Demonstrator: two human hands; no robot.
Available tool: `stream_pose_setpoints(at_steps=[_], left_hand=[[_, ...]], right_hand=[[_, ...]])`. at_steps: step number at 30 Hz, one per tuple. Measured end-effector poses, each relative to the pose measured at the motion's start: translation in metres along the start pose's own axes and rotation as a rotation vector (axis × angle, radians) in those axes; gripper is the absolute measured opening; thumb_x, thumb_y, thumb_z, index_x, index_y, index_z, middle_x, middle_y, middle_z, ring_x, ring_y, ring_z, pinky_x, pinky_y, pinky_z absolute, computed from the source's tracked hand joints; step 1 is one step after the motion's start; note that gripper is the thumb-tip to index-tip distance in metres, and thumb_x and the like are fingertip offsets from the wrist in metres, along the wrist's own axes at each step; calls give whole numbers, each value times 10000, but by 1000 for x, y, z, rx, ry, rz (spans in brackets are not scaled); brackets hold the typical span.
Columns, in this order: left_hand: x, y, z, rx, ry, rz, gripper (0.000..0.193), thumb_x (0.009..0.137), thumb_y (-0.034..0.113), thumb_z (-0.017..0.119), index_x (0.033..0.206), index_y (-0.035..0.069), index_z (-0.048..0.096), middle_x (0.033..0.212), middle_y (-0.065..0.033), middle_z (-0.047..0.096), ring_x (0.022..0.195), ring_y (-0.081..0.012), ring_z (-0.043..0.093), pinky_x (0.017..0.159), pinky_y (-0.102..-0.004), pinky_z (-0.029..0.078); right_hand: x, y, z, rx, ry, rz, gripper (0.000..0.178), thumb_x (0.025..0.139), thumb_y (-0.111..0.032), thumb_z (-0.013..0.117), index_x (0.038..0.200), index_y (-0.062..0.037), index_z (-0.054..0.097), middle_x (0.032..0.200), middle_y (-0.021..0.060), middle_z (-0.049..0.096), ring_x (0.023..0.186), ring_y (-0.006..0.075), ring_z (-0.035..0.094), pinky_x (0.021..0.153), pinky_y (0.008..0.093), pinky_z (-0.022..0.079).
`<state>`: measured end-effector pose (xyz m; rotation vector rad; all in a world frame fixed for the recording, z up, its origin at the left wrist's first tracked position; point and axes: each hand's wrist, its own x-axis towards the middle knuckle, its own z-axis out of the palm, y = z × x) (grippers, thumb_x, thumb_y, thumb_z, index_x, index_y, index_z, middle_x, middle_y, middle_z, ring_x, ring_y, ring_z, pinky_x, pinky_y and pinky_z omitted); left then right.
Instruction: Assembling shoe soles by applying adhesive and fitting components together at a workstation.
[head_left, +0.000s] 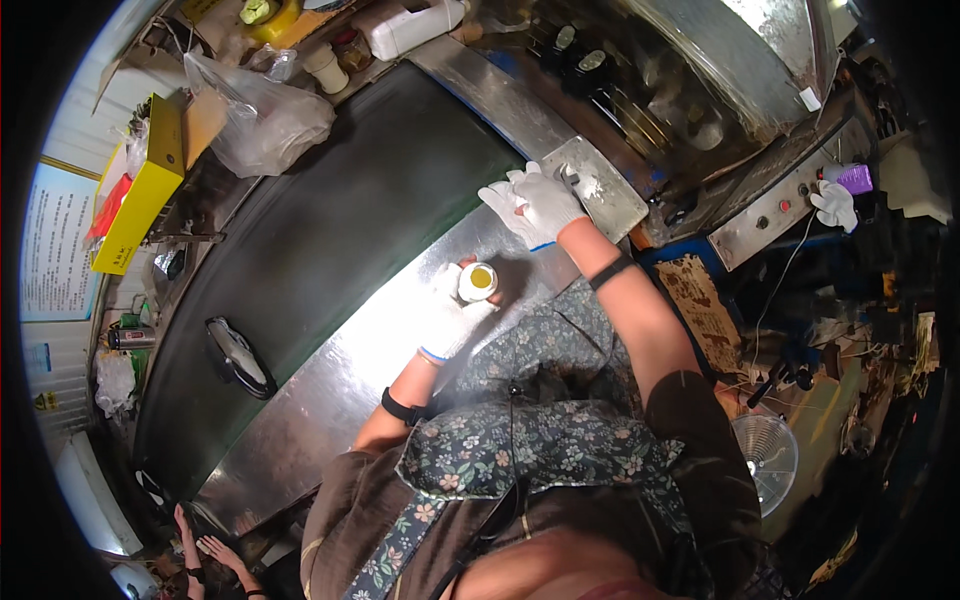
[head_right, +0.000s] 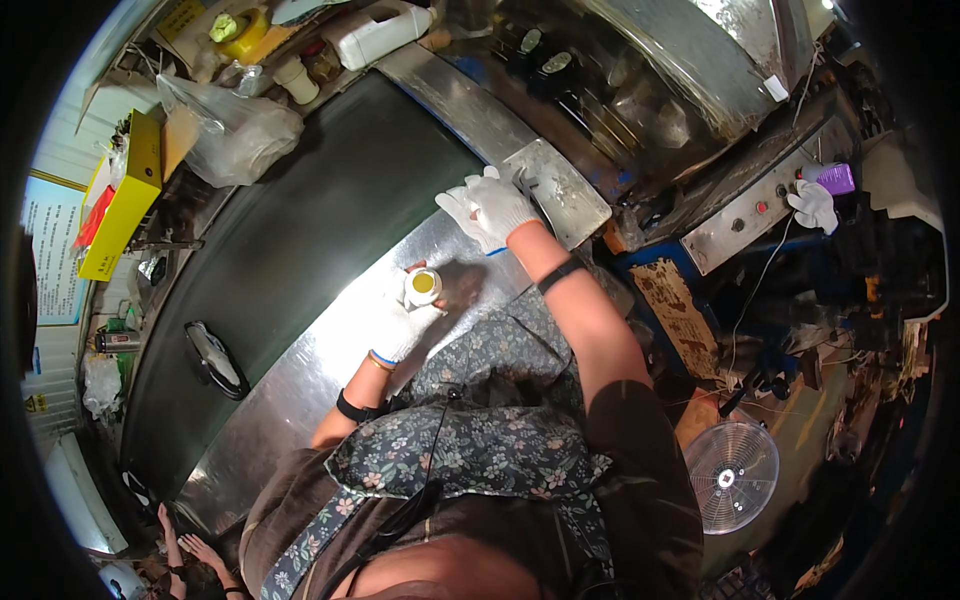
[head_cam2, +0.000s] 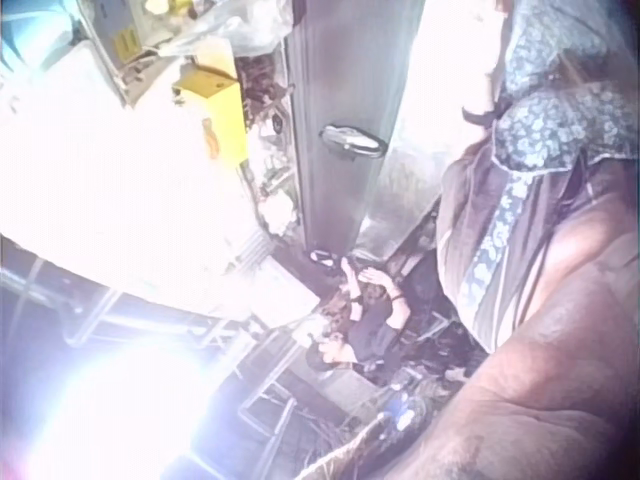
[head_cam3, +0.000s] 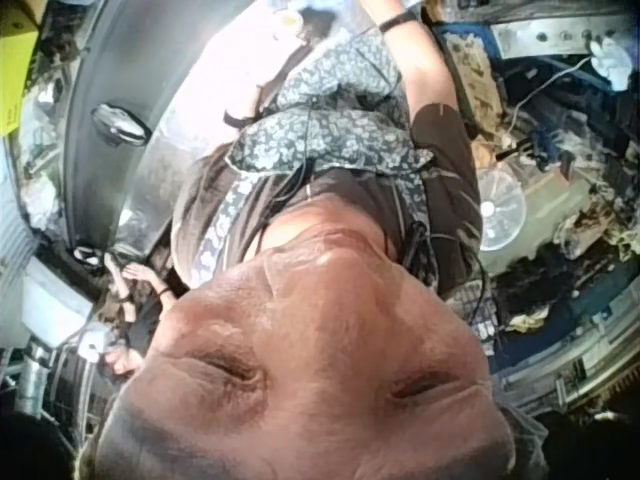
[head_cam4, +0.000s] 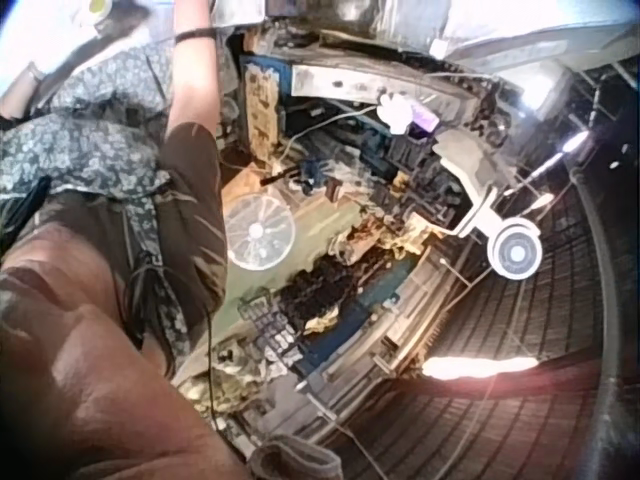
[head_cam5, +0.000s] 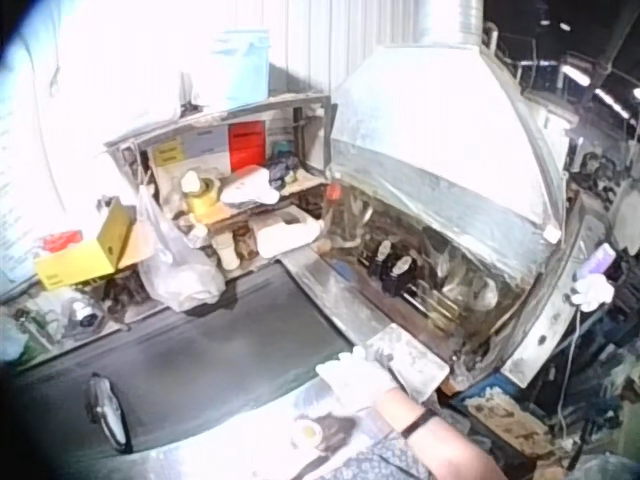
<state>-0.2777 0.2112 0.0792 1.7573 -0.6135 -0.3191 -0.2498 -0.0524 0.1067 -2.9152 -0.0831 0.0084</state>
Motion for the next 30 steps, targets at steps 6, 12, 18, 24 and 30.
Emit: stream_pose_setpoints(at_steps=[6, 12, 18, 24, 30], left_hand=[[-4, 12, 0, 41, 14, 8, 525, 743, 298, 863, 1134, 36, 631, 1034, -125, 666, 913, -304, 664, 810, -386, 531], [10, 6, 1, 50, 7, 25, 531, 760, 310, 851, 1157, 36, 630, 1005, -128, 661, 903, -302, 663, 813, -391, 527], [-2, -8, 12, -60, -11, -52, 485, 783, 239, 847, 1155, 36, 612, 1129, -121, 667, 1017, -242, 669, 890, -360, 539], [9, -19, 17, 87, -80, -98, 526, 733, 252, 868, 1150, 77, 601, 1198, -141, 644, 1099, -320, 625, 947, -395, 522], [20, -24, 29, 553, -120, 31, 561, 722, 403, 844, 1166, 120, 648, 1319, -85, 629, 1299, -360, 491, 1072, -445, 431]], right_hand=[[-12, -15, 11, -246, 302, -43, 292, 993, -314, 486, 1214, -236, 661, 1146, 78, 622, 1128, 321, 533, 926, 462, 481], [-18, -27, 11, -254, 209, 49, 411, 954, -191, 490, 1335, -290, 608, 1331, 85, 566, 1238, 339, 498, 950, 463, 481], [-59, 42, 62, 1015, 494, 490, 375, 954, -108, 639, 1325, -64, 607, 1186, 88, 669, 979, 283, 672, 859, 443, 561], [-92, 105, 48, 1987, 673, 842, 382, 1009, -168, 612, 1350, -6, 557, 1213, 108, 637, 1034, 250, 652, 856, 422, 585], [-112, 130, 57, 1782, 438, 929, 391, 1013, -218, 599, 1346, -16, 566, 1248, 127, 639, 1088, 284, 649, 871, 426, 574]])
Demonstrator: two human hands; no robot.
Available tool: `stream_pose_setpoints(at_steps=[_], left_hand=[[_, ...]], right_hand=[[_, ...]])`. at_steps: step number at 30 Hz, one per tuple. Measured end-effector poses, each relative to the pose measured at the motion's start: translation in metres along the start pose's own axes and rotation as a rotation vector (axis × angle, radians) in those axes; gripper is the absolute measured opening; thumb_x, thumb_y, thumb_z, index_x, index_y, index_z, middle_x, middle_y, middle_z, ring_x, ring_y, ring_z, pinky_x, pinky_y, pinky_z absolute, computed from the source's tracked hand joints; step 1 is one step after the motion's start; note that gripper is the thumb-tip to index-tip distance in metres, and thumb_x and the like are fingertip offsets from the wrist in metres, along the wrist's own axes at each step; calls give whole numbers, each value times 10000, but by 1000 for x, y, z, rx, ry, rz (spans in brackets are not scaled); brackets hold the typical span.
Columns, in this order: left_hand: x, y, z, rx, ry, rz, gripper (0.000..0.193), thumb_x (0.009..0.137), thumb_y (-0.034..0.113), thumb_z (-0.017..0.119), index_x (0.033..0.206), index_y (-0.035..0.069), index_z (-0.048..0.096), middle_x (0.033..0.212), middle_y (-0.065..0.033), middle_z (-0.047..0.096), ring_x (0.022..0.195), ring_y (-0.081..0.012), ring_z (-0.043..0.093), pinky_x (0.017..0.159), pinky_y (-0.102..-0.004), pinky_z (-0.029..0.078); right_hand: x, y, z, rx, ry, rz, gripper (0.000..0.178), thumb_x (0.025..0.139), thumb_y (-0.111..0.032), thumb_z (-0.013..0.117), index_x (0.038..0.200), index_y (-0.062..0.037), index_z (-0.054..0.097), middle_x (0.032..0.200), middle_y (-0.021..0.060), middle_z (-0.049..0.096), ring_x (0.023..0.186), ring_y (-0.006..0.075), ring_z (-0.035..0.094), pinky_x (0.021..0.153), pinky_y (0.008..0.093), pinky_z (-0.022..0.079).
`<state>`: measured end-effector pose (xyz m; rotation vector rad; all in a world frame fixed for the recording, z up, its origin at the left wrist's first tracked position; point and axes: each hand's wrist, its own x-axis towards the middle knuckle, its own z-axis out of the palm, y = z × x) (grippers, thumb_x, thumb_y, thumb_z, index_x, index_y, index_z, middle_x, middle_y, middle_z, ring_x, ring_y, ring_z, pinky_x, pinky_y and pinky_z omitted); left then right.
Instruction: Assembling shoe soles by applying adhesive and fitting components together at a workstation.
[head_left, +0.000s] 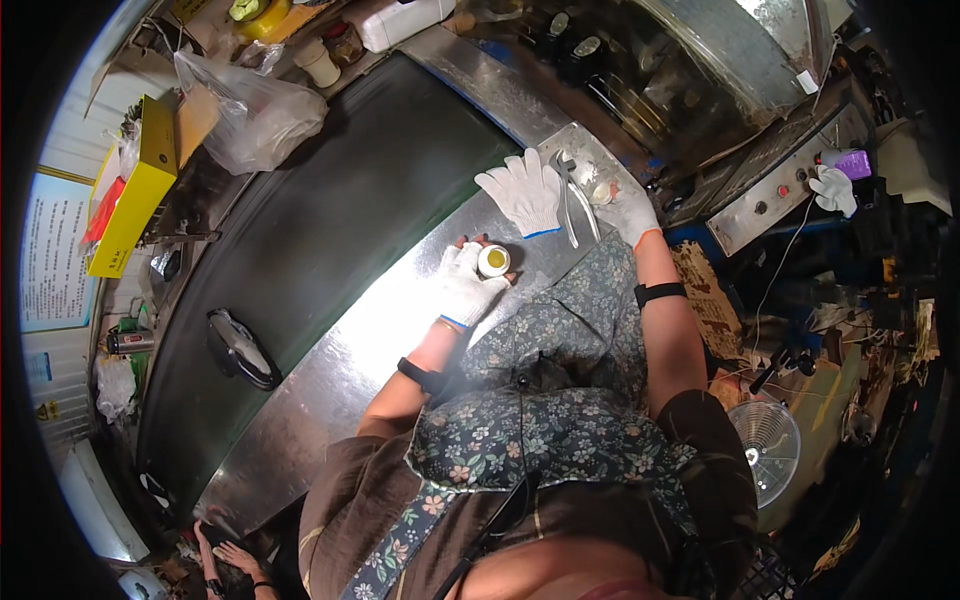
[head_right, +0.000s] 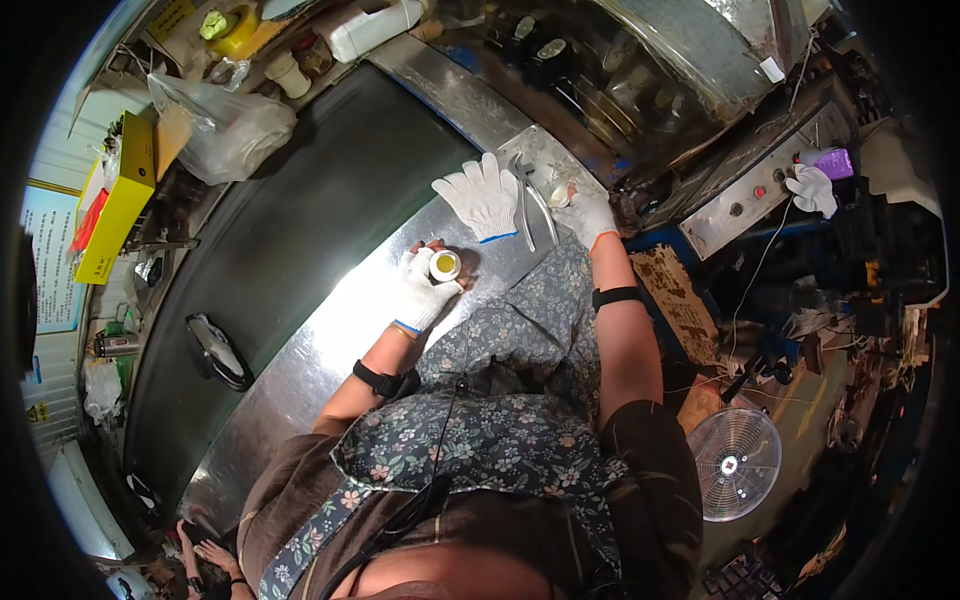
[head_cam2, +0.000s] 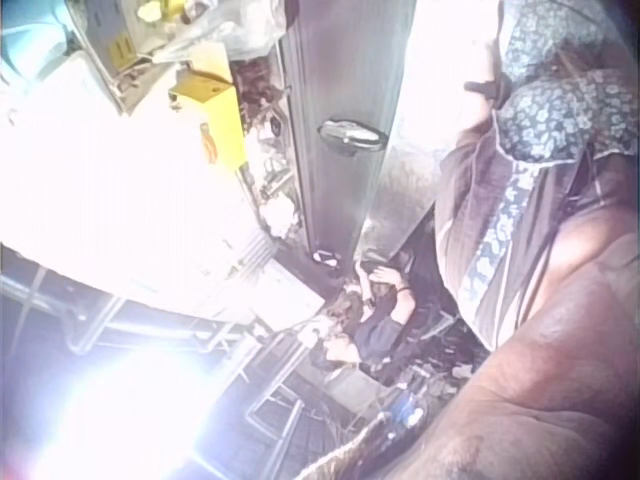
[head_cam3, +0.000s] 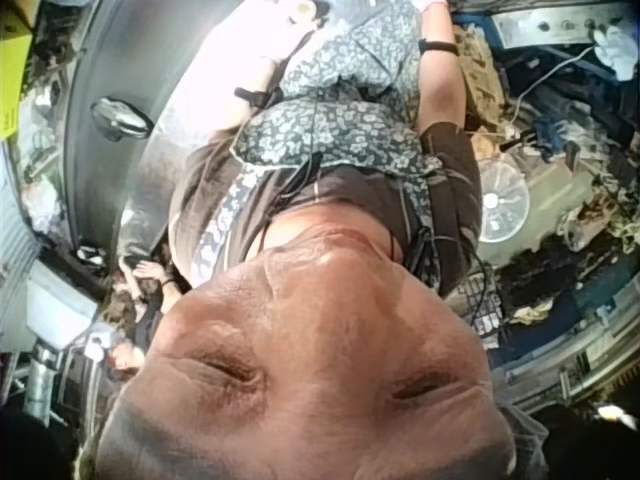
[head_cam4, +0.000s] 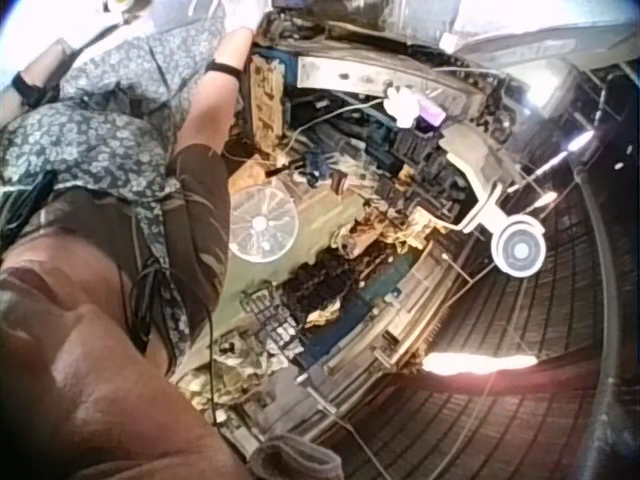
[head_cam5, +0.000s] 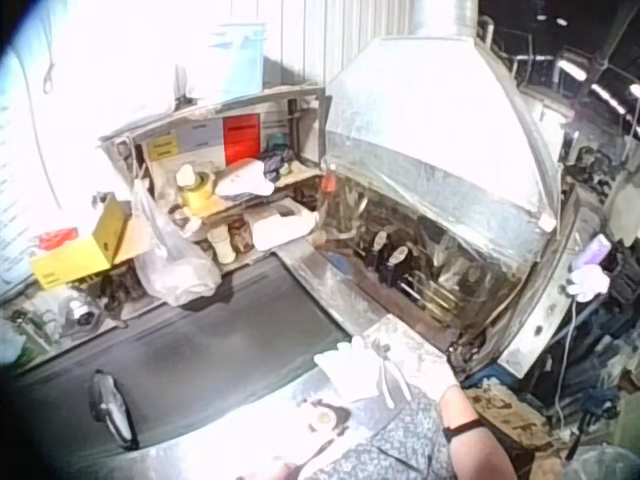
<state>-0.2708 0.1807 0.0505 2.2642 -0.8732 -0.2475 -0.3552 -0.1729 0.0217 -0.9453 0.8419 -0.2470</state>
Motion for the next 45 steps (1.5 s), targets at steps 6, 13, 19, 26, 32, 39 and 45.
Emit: stream_pose_setpoints(at_steps=[6, 13, 19, 26, 32, 39, 45], left_hand=[[-2, -12, 21, 27, 106, -9, 670, 666, 355, 883, 1211, 67, 620, 1292, -151, 620, 1306, -421, 454, 1106, -497, 393], [-4, -7, 14, 32, 27, -55, 686, 683, 364, 874, 1242, 68, 609, 1339, -143, 593, 1337, -439, 419, 1107, -499, 394], [-5, 6, -7, 61, -15, -96, 794, 683, 359, 874, 1339, 62, 541, 1363, -152, 576, 1336, -420, 442, 1102, -482, 408], [-9, -30, -28, -198, -5, -10, 669, 759, 251, 805, 1334, 39, 537, 1258, -233, 603, 1179, -357, 590, 997, -406, 486], [82, -20, -72, -957, -360, -691, 326, 978, 273, 623, 1151, -2, 648, 1021, -108, 708, 893, -186, 669, 850, -325, 549], [144, 26, -38, -1389, -433, -564, 159, 908, 69, 598, 1048, 28, 663, 985, -106, 693, 887, -203, 653, 794, -346, 541], [166, 32, -53, -1124, -523, -229, 113, 901, 20, 606, 969, 19, 696, 869, -51, 675, 762, -177, 640, 699, -301, 514]], right_hand=[[0, 9, -8, -972, 233, -430, 371, 975, -315, 593, 1139, 1, 698, 1091, 222, 713, 1049, 359, 672, 900, 417, 513], [-14, 9, -5, -770, 176, -366, 423, 970, -327, 581, 1196, 18, 675, 1173, 239, 690, 1107, 380, 649, 951, 408, 488], [-54, 2, 37, -1294, 538, -724, 379, 928, -294, 622, 1169, -5, 667, 1188, 196, 656, 1152, 370, 596, 971, 430, 475], [-82, 15, 133, -1609, -143, -670, 288, 881, -231, 656, 1096, -43, 688, 1139, 189, 647, 1104, 353, 613, 951, 454, 484], [-69, 14, 142, -1410, -143, -592, 257, 861, -228, 675, 1048, -54, 706, 1062, 171, 669, 1051, 347, 634, 911, 438, 511], [-76, -9, 119, -1205, -226, -819, 229, 841, -155, 648, 1054, -84, 696, 1046, 155, 677, 1000, 358, 648, 907, 427, 522], [-52, -22, 27, -1463, 269, -422, 431, 825, -207, 703, 1230, -71, 644, 1246, 189, 623, 1160, 376, 597, 983, 446, 486]])
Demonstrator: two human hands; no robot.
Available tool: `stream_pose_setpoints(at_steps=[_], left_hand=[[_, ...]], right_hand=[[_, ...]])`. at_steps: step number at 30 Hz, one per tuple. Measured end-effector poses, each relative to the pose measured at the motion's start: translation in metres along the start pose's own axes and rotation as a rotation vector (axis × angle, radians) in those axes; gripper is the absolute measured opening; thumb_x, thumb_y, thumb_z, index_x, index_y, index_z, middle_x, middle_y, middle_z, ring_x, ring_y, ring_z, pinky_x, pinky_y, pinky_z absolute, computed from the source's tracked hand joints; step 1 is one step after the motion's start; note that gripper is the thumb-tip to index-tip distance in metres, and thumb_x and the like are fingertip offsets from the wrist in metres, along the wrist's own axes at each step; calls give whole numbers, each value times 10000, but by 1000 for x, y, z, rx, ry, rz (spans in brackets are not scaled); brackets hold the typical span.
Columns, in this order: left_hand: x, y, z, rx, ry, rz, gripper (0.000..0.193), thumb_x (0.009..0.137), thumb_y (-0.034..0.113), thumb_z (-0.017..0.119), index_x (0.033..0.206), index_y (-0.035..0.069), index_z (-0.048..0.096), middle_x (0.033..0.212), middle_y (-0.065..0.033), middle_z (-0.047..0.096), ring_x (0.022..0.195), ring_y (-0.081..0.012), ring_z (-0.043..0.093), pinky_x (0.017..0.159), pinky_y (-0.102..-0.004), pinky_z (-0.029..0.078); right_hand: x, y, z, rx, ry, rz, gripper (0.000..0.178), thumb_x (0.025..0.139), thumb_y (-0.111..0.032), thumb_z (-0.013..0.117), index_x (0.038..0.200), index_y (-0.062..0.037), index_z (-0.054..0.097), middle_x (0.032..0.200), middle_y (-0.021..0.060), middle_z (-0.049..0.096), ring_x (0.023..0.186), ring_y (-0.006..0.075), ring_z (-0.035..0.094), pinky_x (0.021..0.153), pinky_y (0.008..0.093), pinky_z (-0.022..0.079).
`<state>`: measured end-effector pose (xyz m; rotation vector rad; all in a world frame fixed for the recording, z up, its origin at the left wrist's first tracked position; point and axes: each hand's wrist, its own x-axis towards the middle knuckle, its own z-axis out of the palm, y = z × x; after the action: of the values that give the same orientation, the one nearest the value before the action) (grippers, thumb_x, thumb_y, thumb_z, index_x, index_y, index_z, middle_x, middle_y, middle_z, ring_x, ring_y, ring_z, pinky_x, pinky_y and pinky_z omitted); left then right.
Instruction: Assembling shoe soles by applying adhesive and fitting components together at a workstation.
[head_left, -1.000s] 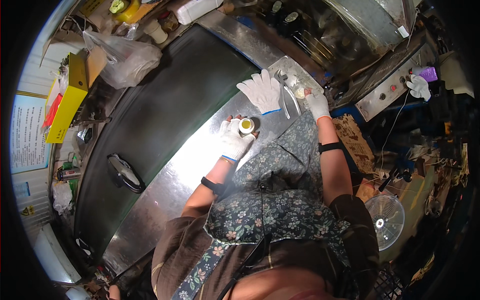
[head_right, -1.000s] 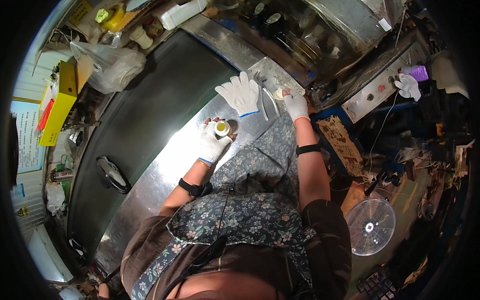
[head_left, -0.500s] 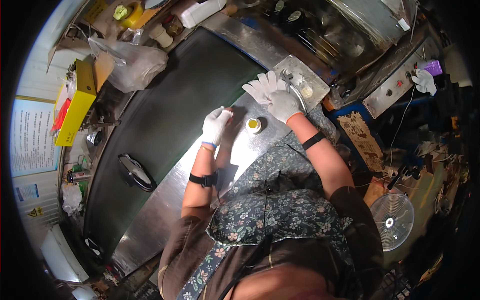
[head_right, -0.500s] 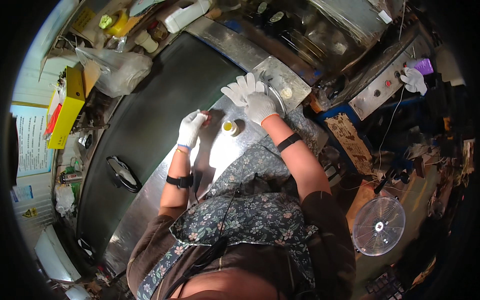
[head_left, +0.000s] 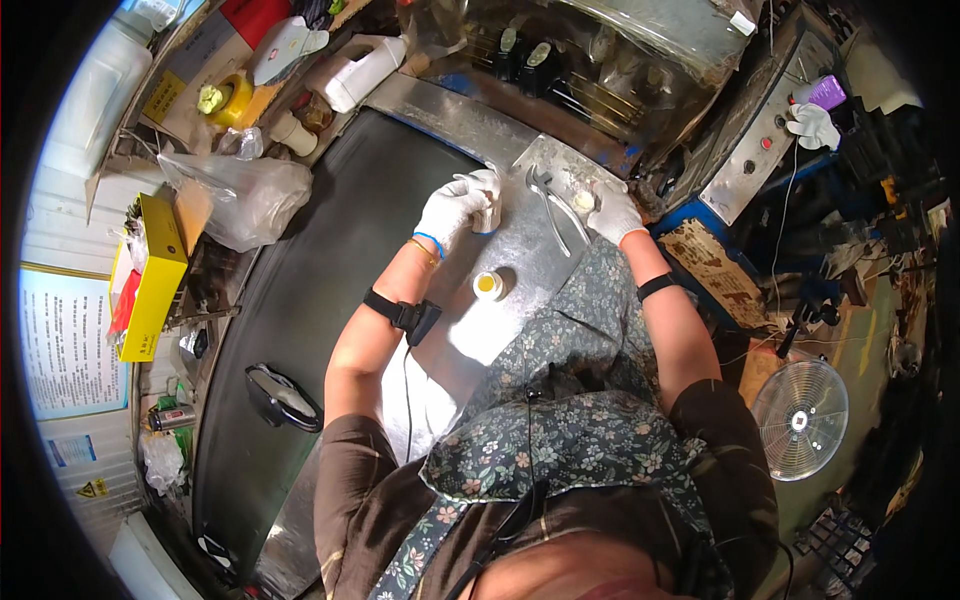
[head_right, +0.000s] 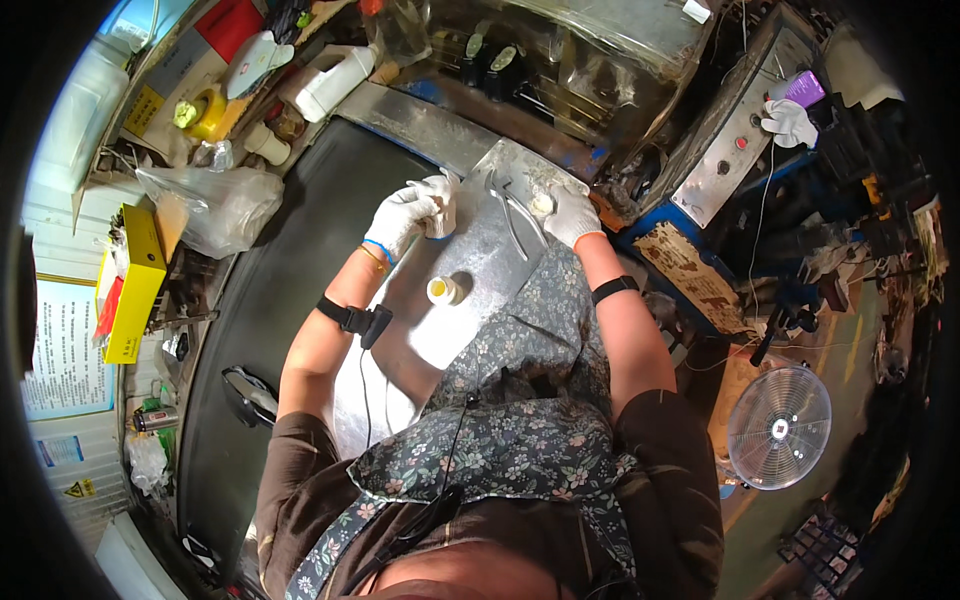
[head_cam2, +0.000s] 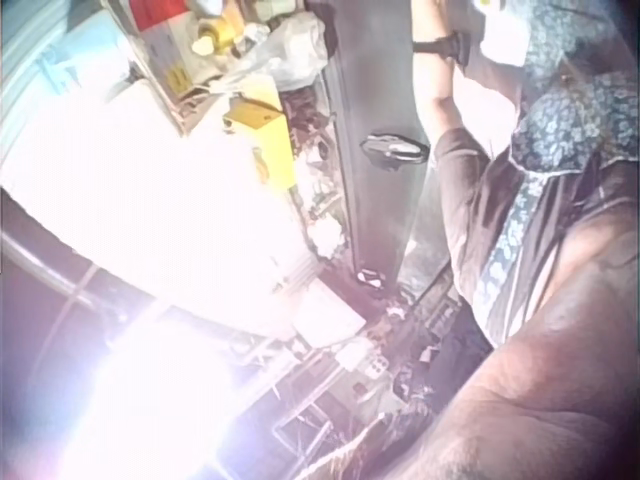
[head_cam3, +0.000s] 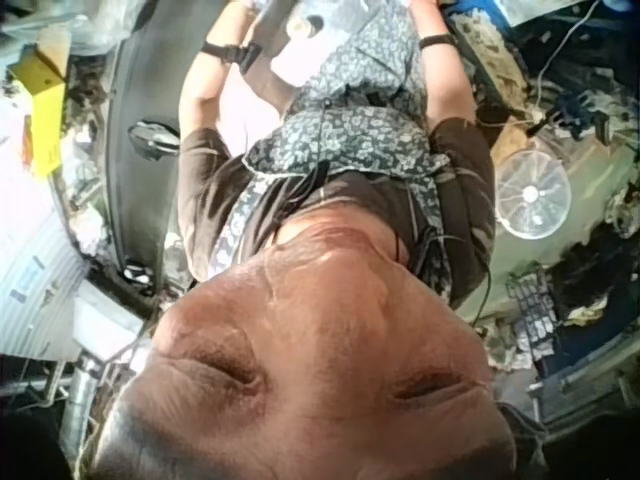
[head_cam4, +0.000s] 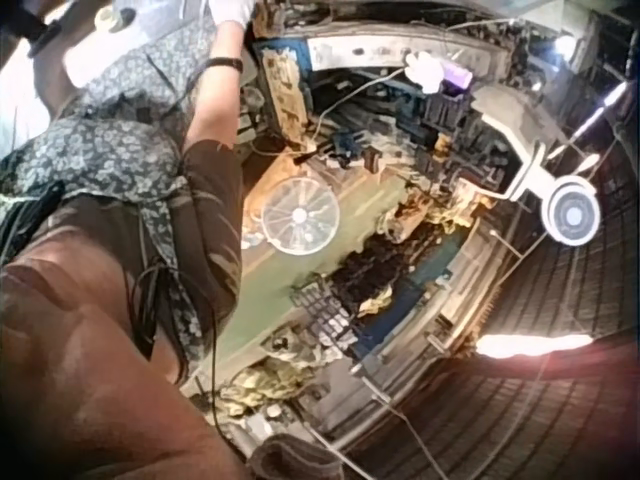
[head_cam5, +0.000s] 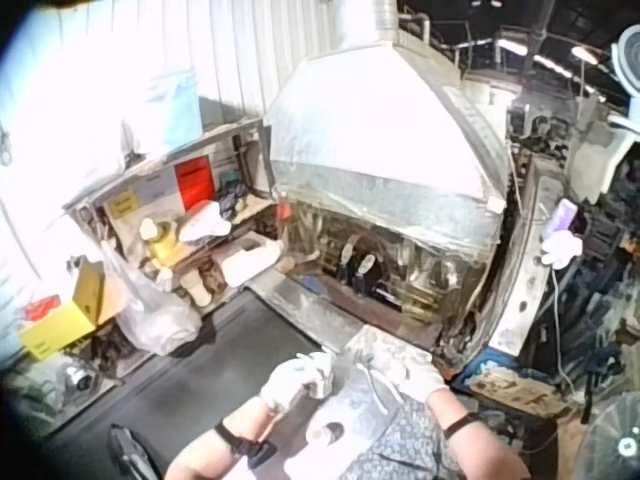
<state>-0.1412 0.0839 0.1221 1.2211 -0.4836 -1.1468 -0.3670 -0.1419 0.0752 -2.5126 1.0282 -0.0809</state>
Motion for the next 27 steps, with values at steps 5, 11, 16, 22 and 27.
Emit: stream_pose_setpoints(at_steps=[5, 11, 16, 22, 27], left_hand=[[4, 15, 22, 282, 91, 50, 89, 882, 27, 658, 944, 13, 720, 847, -13, 687, 731, -123, 627, 678, -257, 501], [-17, 36, 61, 1249, -9, 741, 134, 848, 157, 617, 926, 105, 712, 907, -118, 695, 887, -327, 673, 780, -398, 543], [-34, 56, 93, 1440, -158, 832, 142, 792, 61, 634, 919, 100, 683, 942, -122, 677, 905, -349, 667, 778, -414, 549], [-44, 41, 85, 1298, -181, 979, 248, 784, 11, 681, 1013, 96, 717, 986, -124, 695, 947, -338, 678, 837, -380, 561], [-43, 65, 86, 839, -219, 250, 148, 921, 63, 620, 1039, 72, 710, 1037, -63, 724, 949, -225, 690, 867, -361, 547]], right_hand=[[8, 9, 6, 65, -39, -62, 513, 755, -331, 807, 1172, -73, 656, 1226, 217, 637, 1163, 383, 605, 965, 450, 494], [-35, -76, -43, 309, 58, -227, 443, 776, -255, 760, 1142, -45, 625, 1027, 217, 691, 997, 404, 660, 863, 460, 529], [-50, -98, -65, 481, 141, -446, 391, 773, -266, 770, 1052, -42, 614, 962, 197, 688, 925, 401, 662, 793, 470, 534], [-58, -95, -55, 409, 324, -644, 249, 865, -246, 720, 959, -59, 586, 877, 170, 642, 850, 383, 644, 738, 451, 516], [-62, -102, -52, 473, 355, -628, 266, 825, -227, 746, 983, -51, 623, 905, 184, 685, 845, 382, 675, 735, 442, 535]])
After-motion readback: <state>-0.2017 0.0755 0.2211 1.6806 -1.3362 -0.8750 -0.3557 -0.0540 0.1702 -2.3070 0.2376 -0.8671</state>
